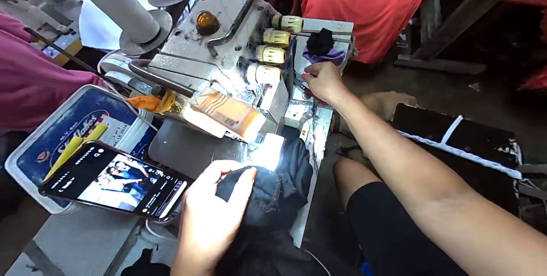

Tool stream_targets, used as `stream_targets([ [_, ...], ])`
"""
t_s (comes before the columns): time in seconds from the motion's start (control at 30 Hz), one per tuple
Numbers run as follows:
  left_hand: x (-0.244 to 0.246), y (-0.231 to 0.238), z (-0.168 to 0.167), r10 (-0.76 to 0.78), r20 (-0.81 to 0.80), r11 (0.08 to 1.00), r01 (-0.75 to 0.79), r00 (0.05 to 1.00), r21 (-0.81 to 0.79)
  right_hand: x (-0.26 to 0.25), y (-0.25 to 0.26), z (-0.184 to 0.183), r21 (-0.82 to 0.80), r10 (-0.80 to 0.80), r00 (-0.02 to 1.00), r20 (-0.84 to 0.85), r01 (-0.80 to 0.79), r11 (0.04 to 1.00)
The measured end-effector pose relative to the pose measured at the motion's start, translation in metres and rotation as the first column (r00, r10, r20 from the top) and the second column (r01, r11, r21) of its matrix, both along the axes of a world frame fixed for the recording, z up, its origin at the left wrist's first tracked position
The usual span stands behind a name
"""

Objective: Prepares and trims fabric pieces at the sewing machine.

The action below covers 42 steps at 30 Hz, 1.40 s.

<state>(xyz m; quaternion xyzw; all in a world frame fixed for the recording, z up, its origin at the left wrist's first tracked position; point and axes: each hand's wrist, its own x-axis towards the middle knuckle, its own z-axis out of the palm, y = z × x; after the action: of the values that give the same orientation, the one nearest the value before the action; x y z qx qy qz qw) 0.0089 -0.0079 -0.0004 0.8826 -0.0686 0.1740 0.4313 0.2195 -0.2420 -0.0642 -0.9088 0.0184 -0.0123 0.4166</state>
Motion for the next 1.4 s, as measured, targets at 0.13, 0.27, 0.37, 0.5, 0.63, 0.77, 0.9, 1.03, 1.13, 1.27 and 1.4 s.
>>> stream_targets([
  [0.13,-0.001,0.000,0.000,0.016,-0.004,0.999,-0.016,1.000,0.046,-0.008,0.000,-0.001,-0.071,-0.005,0.995,0.096,0.012,0.997],
  [0.27,-0.001,0.002,-0.001,0.009,-0.011,0.999,-0.009,1.000,0.046,-0.023,0.011,0.000,0.109,-0.079,0.884,0.461,0.032,0.994],
  [0.37,-0.002,0.003,-0.001,0.005,-0.027,0.999,-0.004,1.000,0.037,-0.024,0.024,0.005,0.287,-0.091,0.861,0.500,-0.066,0.956],
  [0.5,-0.002,0.004,0.000,0.001,-0.043,0.999,0.001,0.999,0.035,-0.019,0.034,0.002,0.359,-0.043,0.915,0.401,-0.114,0.926],
  [0.63,-0.002,0.006,0.000,-0.004,-0.055,0.998,0.008,0.998,0.068,-0.015,0.039,0.004,0.413,-0.111,0.919,0.378,-0.060,0.909],
  [0.77,-0.007,0.010,-0.003,0.037,-0.093,0.999,-0.035,0.995,0.025,-0.024,0.043,0.011,0.346,-0.109,0.898,0.426,-0.050,0.937],
  [0.9,-0.009,0.013,-0.005,0.024,-0.151,0.996,-0.036,0.988,-0.080,-0.040,0.036,0.023,0.450,-0.239,0.731,0.639,-0.104,0.887],
  [1.03,-0.010,0.014,-0.006,0.012,-0.173,0.996,-0.028,0.985,-0.089,-0.054,0.022,0.035,0.495,-0.290,0.648,0.704,-0.156,0.855],
  [1.13,-0.010,0.014,-0.006,-0.004,-0.172,0.994,-0.015,0.985,-0.109,-0.067,0.008,0.034,0.421,-0.184,0.723,0.666,-0.161,0.892],
  [1.27,-0.009,0.014,-0.006,-0.020,-0.160,0.990,-0.002,0.987,-0.142,-0.096,-0.012,0.027,0.322,-0.091,0.700,0.708,-0.205,0.924],
  [1.4,-0.009,0.014,-0.008,-0.027,-0.138,0.988,0.006,0.990,-0.155,-0.128,-0.010,0.028,0.306,-0.066,0.648,0.759,-0.265,0.914],
])
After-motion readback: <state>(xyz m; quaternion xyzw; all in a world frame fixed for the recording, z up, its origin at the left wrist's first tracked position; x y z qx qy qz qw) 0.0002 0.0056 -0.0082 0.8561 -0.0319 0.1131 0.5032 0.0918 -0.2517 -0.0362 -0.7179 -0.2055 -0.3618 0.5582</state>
